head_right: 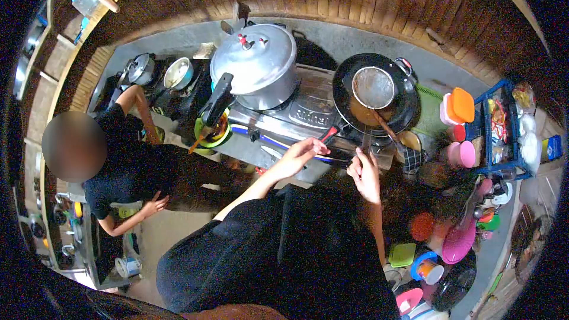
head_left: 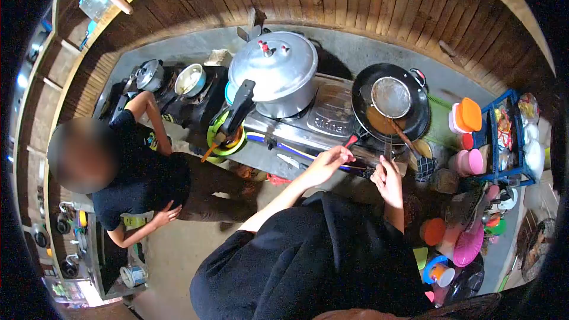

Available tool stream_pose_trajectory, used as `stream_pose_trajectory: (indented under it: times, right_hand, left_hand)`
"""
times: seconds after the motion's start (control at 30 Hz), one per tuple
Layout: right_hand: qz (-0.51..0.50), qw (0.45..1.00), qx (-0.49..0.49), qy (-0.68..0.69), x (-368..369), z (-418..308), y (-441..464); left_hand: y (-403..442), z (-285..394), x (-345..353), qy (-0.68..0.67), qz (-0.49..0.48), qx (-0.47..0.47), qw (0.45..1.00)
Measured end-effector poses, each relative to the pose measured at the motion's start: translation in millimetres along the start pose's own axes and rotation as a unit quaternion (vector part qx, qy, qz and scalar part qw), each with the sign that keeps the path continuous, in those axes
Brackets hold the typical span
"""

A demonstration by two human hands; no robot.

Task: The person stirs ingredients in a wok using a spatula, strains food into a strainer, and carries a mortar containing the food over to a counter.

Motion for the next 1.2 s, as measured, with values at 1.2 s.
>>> stream_pose_trajectory:
  times: [1.2]
  right_hand:
    - [0.349,0.824,-0.105,-0.434,-45.9,16.6,-76.0]
  left_hand:
    - [-33.1,-49.0,11.9,-0.157,-0.133,-0.071,0.976]
Point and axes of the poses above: each hand's wrist, its own y-axis towards the middle knuckle, its own x-axis out of the palm, z = x × y, the point moved 8 cm from there along y, towards the middle knuckle, and after that the axes turned 9 degrees about -z, right-handed, at the moved point
